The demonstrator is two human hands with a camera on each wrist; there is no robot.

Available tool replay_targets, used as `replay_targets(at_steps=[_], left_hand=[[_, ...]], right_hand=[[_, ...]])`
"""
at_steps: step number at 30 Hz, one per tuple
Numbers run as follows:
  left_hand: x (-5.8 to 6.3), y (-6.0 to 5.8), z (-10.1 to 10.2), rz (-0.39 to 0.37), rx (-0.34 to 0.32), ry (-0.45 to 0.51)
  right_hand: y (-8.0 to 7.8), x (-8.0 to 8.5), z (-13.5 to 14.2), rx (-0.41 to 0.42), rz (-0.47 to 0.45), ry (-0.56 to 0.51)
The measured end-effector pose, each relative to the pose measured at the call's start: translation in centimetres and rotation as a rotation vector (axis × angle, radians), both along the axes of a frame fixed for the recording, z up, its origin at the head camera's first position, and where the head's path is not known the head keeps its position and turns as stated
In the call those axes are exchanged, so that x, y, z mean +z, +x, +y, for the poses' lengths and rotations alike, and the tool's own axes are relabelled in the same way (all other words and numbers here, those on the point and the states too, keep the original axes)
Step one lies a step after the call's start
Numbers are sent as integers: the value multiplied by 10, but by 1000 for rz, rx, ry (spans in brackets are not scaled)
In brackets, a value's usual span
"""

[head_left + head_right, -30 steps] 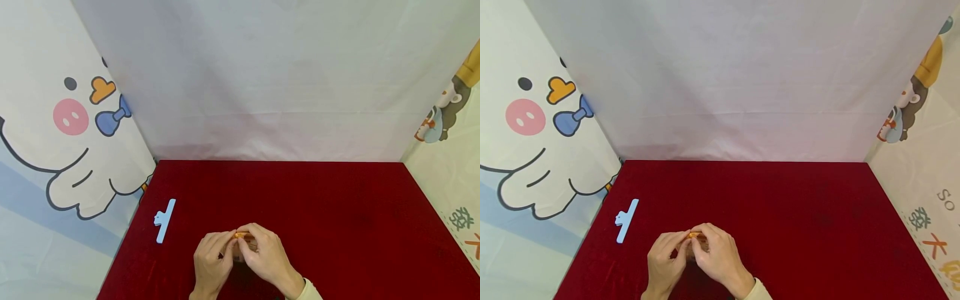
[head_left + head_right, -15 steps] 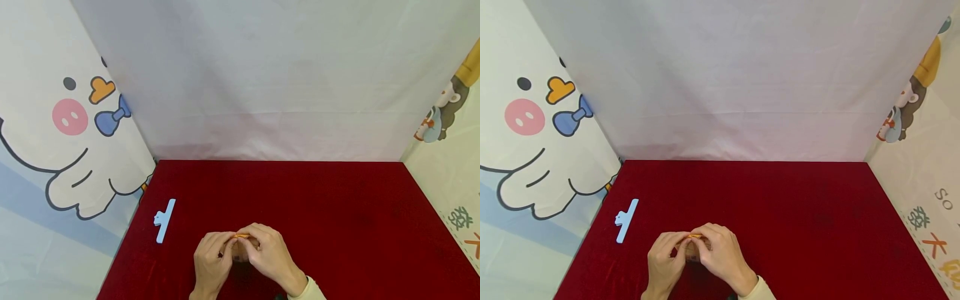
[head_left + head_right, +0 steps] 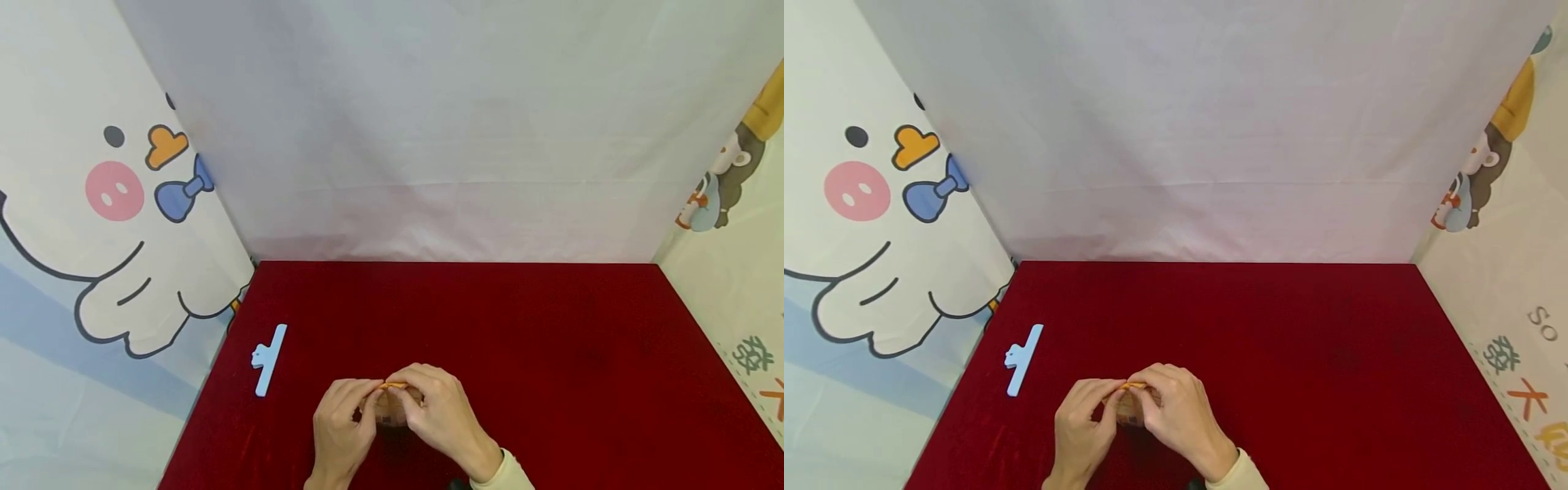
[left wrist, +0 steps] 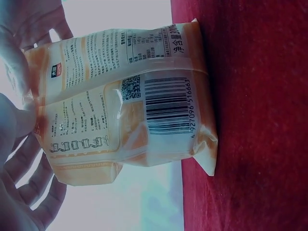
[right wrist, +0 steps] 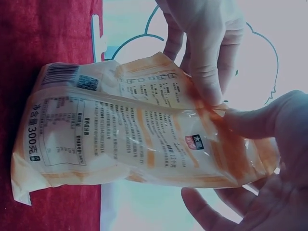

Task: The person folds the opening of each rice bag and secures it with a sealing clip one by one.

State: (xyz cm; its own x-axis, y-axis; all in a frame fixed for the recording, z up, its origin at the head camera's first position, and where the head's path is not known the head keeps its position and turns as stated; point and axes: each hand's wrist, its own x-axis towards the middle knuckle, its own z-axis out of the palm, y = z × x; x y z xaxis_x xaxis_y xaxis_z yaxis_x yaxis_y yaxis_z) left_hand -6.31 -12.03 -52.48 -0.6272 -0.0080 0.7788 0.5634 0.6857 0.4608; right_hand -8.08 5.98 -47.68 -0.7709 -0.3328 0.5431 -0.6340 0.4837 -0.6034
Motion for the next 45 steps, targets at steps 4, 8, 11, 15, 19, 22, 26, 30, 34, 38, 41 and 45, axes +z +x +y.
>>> replay_targets(at_steps=[4,8,11,15,19,22,26,30,34,38,41,45], left_hand=[[1,-1,-1,1,5,-4],[1,-1,-1,0,15,-5],[1,-1,-1,-4,20,-5],[0,0,-1,-6,17,-8],[0,2,-1,-11,7,-7],[0,3,-2,-18,1,-10],[0,4,-4,-31,5,-27],[-1,5,-6,-39,17,-43],[-2,5,-8,-32,14,-34],[-2,3,-8,-18,9,-22],[-2,2,-7,-12,14,-19],[-2,1,-7,-8,16,-10]], right_hand=[[-1,0,-1,23,12,2],[-4,0,-2,31,41,43],[-5,1,-2,36,55,79],[-5,3,-1,49,55,105],[-5,4,0,50,56,118],[-5,5,1,44,51,129],[-5,6,1,37,41,141],[-4,7,1,33,37,150],[-3,9,-1,29,46,171],[-3,13,-2,8,94,221],[-4,16,-3,-10,139,261],[-5,18,-6,-14,166,298]])
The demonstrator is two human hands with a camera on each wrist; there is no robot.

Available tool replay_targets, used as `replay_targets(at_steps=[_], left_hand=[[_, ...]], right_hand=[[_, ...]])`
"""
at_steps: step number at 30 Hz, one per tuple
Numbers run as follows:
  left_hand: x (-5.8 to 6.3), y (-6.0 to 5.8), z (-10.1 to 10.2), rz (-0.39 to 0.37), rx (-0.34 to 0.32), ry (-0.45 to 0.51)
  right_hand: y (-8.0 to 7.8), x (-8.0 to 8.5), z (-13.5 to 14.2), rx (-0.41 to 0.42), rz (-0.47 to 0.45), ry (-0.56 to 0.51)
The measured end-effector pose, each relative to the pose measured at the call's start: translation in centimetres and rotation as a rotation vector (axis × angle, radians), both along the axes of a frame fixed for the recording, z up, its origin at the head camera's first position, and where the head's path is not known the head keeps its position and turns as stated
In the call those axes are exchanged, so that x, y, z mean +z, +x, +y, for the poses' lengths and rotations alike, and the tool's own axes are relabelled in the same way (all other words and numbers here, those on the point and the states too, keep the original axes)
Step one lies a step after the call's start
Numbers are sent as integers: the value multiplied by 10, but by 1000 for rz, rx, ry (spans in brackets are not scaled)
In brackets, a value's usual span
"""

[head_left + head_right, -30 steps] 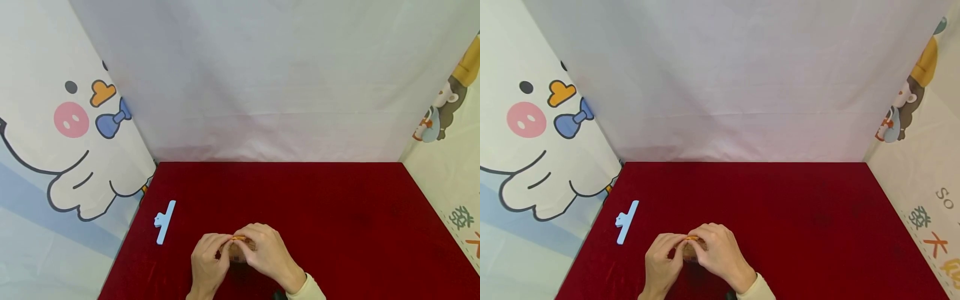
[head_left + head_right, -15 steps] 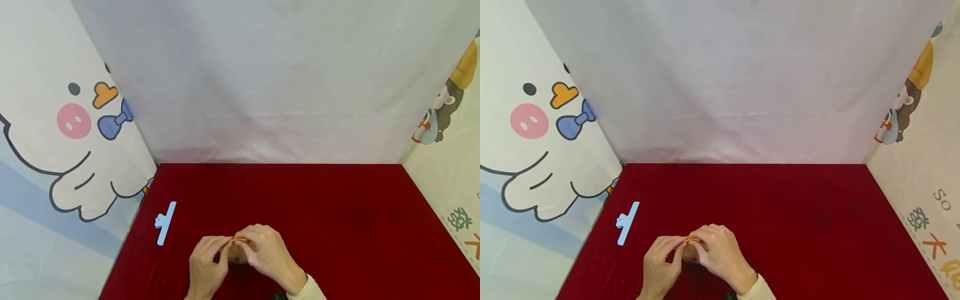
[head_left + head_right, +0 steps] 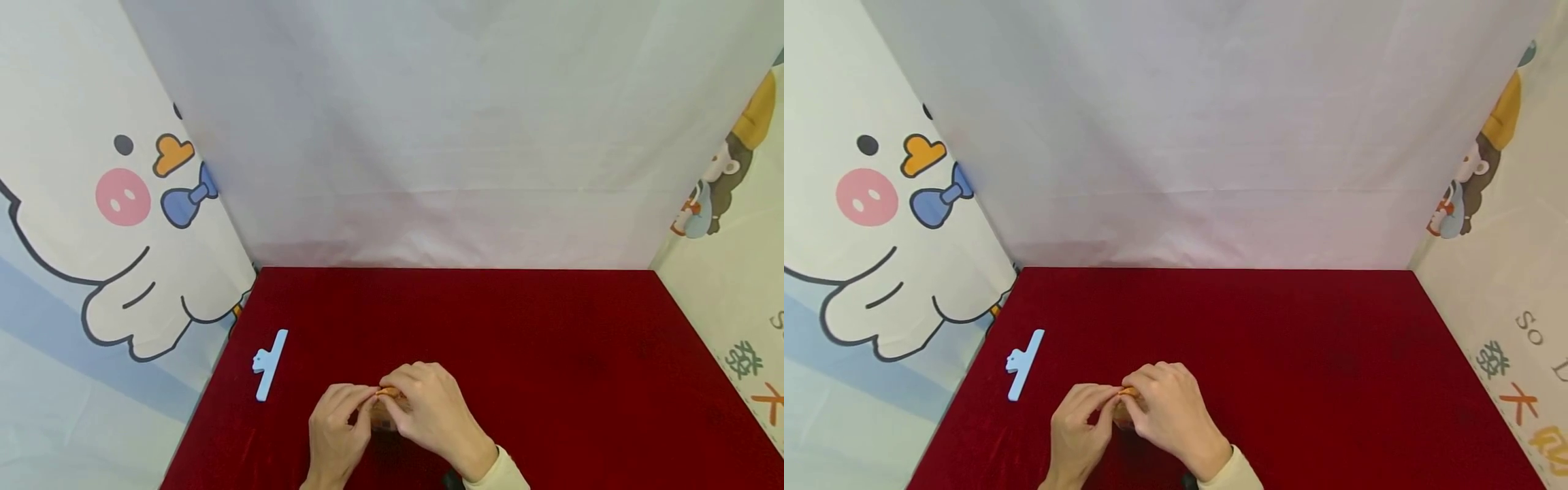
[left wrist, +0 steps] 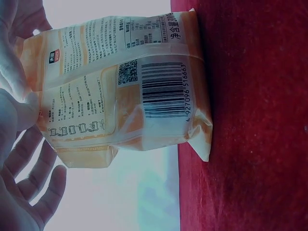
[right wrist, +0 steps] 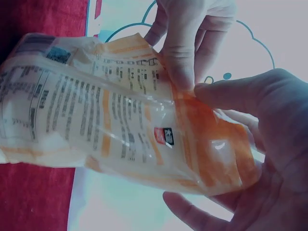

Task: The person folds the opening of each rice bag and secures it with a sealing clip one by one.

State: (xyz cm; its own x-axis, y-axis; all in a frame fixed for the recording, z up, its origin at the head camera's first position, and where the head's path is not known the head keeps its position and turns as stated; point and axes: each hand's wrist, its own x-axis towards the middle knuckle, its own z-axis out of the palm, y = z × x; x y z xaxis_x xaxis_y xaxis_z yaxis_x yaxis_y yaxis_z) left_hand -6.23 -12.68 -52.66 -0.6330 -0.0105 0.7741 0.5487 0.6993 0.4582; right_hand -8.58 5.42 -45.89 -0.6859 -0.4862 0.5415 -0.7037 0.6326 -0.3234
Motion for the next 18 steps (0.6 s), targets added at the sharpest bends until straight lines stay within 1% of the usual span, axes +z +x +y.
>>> replay_targets(at_steps=[3,10,18], left_hand=[[2,1,-1,-3,0,4],[1,3,-1,-13,-14,7],[0,7,-5,-69,7,-21]], right_hand=[[1,2,-3,9,-14,9],[1,0,-4,21,-30,-4],[1,1,-4,32,-37,-7]])
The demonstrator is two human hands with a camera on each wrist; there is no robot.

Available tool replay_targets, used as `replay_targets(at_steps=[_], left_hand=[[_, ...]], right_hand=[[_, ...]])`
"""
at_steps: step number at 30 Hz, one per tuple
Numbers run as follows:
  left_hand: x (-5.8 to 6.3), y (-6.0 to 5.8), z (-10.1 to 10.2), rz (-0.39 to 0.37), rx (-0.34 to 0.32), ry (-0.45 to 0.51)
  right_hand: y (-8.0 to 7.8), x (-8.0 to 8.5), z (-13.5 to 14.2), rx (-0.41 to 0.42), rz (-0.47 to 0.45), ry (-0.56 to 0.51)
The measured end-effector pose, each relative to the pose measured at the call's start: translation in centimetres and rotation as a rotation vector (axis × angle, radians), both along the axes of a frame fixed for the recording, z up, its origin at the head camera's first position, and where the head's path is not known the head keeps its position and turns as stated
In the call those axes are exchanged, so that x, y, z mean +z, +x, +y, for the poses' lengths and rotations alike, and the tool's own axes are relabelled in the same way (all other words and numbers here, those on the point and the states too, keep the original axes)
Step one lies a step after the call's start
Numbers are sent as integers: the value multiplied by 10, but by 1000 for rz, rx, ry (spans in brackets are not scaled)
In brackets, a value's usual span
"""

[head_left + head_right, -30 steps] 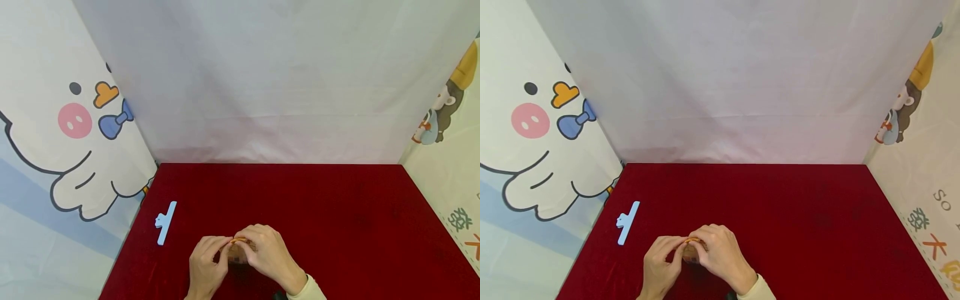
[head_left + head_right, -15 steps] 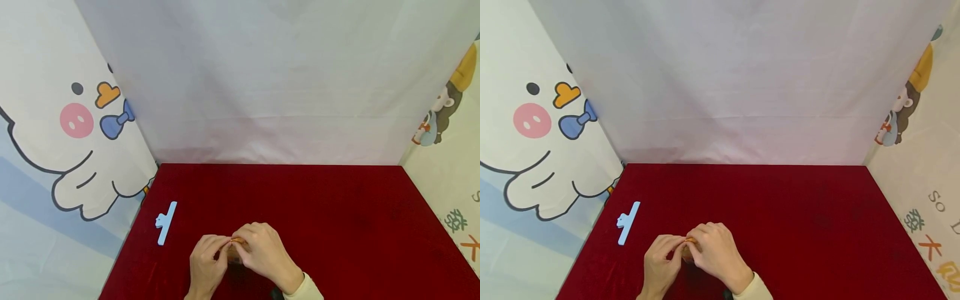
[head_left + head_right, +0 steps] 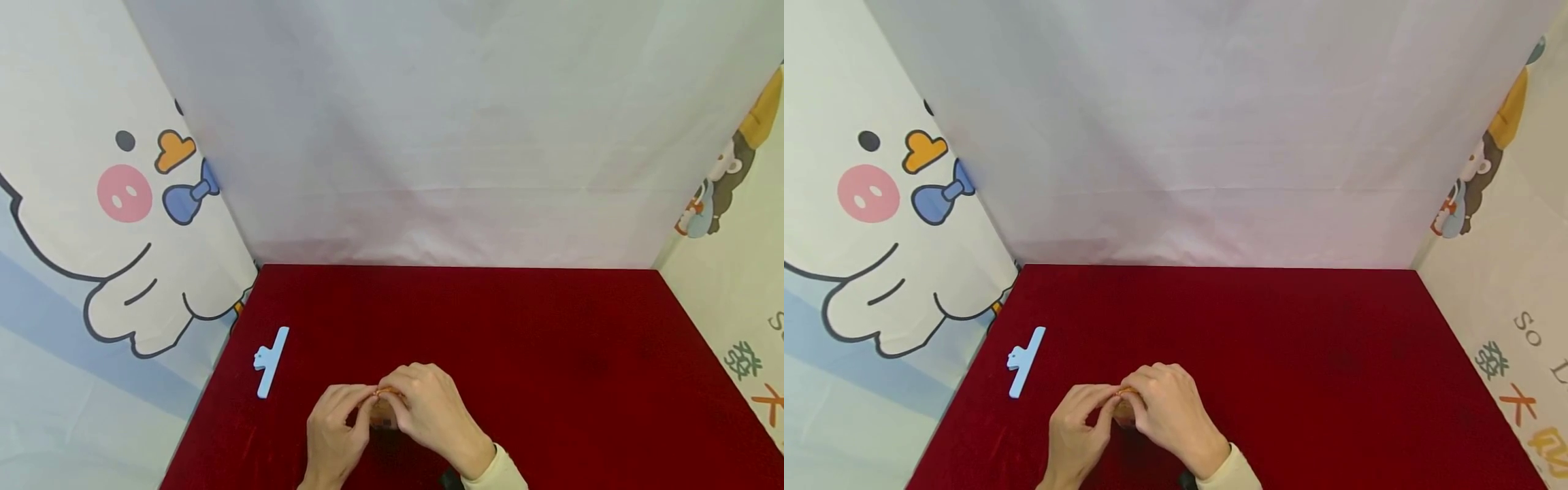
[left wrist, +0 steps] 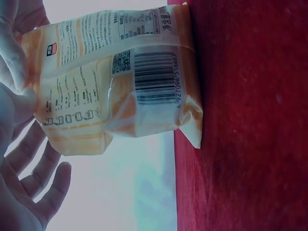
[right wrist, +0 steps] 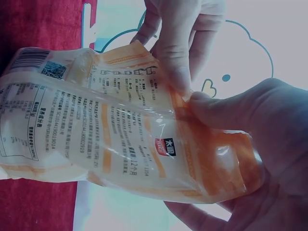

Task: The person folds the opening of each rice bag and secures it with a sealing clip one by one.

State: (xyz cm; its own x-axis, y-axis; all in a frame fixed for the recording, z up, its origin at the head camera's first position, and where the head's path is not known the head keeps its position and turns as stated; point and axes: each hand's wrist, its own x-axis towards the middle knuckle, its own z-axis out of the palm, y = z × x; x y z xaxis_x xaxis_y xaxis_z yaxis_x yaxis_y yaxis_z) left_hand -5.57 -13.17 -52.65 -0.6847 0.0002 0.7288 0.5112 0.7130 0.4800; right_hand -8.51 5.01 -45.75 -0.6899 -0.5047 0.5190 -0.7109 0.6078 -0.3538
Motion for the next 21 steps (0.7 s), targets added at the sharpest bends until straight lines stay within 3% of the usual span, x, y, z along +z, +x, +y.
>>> replay_targets(at_steps=[7,21], left_hand=[[-2,-1,-4,-10,0,26],[-4,-3,-5,18,7,37]], right_hand=[[0,1,1,7,30,5],[0,8,-1,-16,-13,116]])
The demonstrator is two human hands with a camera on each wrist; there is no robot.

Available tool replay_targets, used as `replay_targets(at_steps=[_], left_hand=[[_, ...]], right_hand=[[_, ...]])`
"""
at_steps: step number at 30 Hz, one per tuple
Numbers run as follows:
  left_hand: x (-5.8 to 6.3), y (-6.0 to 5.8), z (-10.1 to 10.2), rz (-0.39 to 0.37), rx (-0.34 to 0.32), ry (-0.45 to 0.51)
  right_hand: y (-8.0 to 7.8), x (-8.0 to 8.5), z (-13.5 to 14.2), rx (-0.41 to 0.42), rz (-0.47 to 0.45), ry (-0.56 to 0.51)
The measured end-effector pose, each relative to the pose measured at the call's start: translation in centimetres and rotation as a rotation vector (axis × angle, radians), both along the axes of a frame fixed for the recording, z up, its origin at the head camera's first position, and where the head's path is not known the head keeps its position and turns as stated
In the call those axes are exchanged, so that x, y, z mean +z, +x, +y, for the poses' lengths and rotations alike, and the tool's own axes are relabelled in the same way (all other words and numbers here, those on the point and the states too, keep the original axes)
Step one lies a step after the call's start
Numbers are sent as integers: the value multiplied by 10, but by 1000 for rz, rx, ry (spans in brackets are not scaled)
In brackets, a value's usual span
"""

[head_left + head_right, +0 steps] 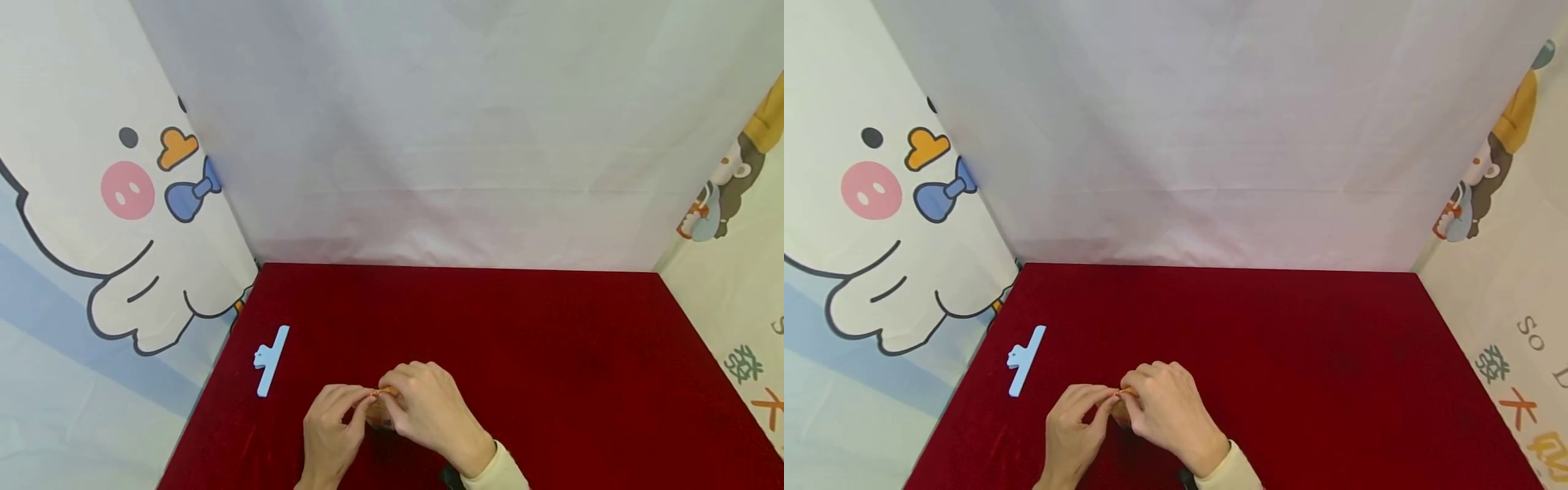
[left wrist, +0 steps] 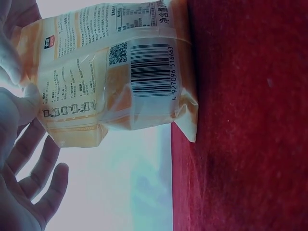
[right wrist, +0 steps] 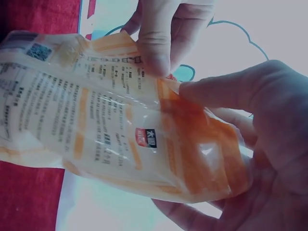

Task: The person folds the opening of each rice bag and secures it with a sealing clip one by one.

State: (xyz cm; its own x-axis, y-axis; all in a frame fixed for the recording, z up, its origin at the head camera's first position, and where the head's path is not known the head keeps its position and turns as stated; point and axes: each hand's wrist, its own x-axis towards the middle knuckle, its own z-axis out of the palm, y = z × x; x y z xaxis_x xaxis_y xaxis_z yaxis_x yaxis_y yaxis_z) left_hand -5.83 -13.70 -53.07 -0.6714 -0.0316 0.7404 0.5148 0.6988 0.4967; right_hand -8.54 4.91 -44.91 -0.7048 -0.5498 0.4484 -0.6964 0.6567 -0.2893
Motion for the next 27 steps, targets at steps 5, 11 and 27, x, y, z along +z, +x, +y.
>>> replay_targets(at_steps=[5,11,27], left_hand=[[-1,0,1,26,-7,10],[-2,0,3,15,-14,9],[-8,6,-6,-95,31,-28]], right_hand=[[-1,4,-4,24,20,53],[-2,3,-5,34,42,62],[-4,1,-4,52,21,64]])
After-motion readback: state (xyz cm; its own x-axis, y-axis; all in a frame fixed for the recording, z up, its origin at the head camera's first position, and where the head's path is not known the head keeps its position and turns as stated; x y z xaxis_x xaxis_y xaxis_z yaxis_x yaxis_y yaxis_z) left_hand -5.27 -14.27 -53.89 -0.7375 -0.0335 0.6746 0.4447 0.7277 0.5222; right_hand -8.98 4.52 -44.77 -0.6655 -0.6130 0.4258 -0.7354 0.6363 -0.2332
